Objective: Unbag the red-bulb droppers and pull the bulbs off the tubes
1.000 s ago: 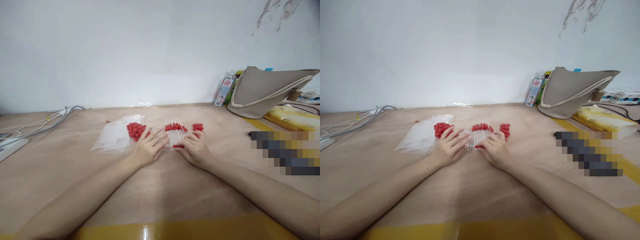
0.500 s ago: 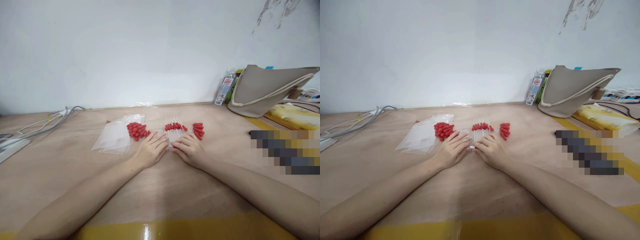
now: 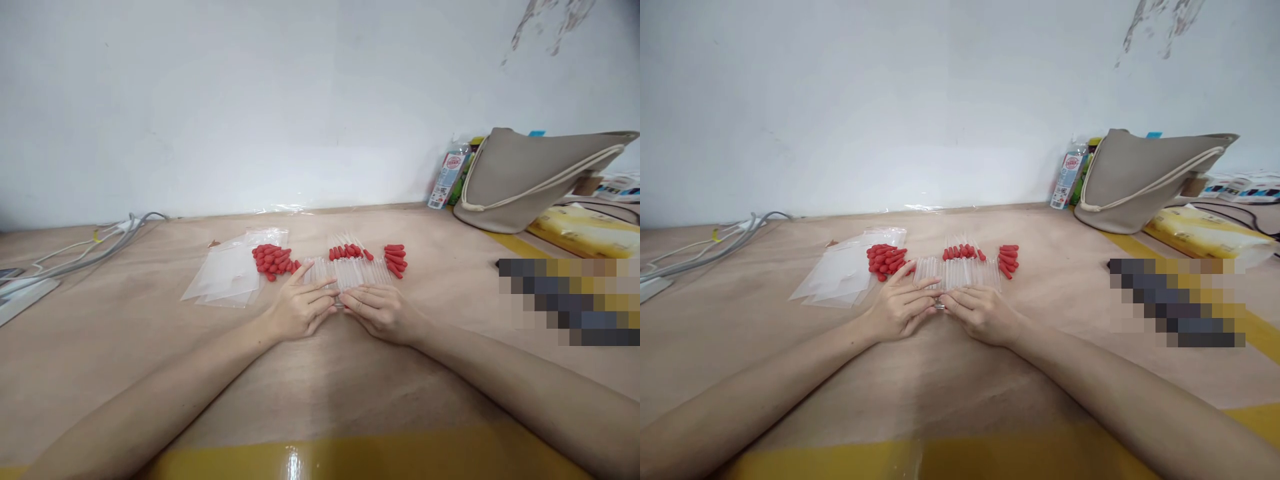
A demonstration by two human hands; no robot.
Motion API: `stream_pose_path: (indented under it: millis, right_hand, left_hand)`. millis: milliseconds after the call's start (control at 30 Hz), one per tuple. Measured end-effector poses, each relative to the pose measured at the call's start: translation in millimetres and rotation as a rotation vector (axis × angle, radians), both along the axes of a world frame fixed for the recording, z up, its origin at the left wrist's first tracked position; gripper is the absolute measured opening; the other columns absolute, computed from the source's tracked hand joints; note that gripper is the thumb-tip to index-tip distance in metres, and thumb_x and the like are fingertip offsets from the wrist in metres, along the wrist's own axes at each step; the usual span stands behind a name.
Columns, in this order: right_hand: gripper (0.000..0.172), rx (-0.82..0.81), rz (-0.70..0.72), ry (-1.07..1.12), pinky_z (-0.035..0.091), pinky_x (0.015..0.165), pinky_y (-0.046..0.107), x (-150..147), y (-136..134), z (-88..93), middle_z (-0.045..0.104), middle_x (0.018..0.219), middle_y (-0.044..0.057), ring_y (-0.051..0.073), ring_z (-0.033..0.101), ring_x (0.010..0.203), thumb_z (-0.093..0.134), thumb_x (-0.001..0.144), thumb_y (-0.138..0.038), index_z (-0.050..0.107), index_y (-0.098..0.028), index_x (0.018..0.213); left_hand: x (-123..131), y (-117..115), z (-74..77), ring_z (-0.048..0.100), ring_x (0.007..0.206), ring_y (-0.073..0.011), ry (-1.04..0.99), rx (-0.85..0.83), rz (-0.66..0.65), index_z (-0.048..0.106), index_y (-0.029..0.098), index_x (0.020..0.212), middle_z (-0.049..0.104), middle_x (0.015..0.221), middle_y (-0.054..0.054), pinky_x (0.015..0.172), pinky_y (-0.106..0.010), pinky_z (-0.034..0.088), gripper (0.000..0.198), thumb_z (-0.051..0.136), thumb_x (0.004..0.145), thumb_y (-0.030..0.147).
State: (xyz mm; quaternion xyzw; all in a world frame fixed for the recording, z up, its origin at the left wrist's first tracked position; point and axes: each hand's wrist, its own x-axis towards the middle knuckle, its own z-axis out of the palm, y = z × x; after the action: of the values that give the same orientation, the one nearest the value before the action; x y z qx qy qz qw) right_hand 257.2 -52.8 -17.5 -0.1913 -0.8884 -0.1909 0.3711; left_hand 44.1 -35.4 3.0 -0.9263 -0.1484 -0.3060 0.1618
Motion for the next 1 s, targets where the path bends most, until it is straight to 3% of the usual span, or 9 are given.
stream_pose_path:
  millis: [267, 500, 867, 1000]
  right_hand:
    - [0.028, 0.028, 0.031, -0.023, 0.053, 0.084, 0.03, 3, 2, -1.8, 0.066, 0.101, 0.009, 0.016, 0.062, 0.093, 0.05, 0.081, -0.008, 0.057, -0.01, 0.108]
    - [0.024, 0.14, 0.005, -0.042, 0.054, 0.083, 0.03, 6, -3, 2.6, 0.068, 0.097, 0.009, 0.016, 0.063, 0.091, 0.048, 0.083, -0.009, 0.058, -0.008, 0.104]
    - [0.028, 0.263, 0.043, -0.106, 0.052, 0.086, 0.031, 13, -6, 11.8, 0.067, 0.098, 0.01, 0.018, 0.06, 0.101, 0.039, 0.085, -0.008, 0.057, -0.007, 0.107]
    - [0.028, 0.255, 0.039, -0.083, 0.052, 0.084, 0.031, 19, -3, 11.9, 0.067, 0.099, 0.01, 0.017, 0.06, 0.098, 0.041, 0.085, -0.008, 0.057, -0.009, 0.108]
  left_hand:
    - [1, -2, 1.7, 0.06, 0.102, -0.0174, -0.01, -0.052, -0.012, 0.061, 0.018, 0.084, 0.071, 0.086, 0.0, 0.111, -0.05, 0.011, 0.015, 0.046, 0.086, 0.018]
    - [-3, 1, 1.0, 0.059, 0.104, -0.0171, -0.005, -0.068, -0.042, 0.06, 0.017, 0.087, 0.071, 0.088, -0.001, 0.111, -0.049, 0.007, 0.013, 0.048, 0.085, 0.017]
    - [-6, -5, 1.7, 0.056, 0.109, -0.017, 0.012, -0.107, -0.044, 0.059, 0.017, 0.087, 0.07, 0.094, -0.001, 0.111, -0.047, 0.015, 0.013, 0.047, 0.086, 0.015]
    - [-12, -1, 0.1, 0.057, 0.105, -0.0176, -0.024, -0.121, -0.047, 0.059, 0.018, 0.088, 0.069, 0.094, -0.002, 0.104, -0.042, 0.03, 0.011, 0.049, 0.085, 0.016]
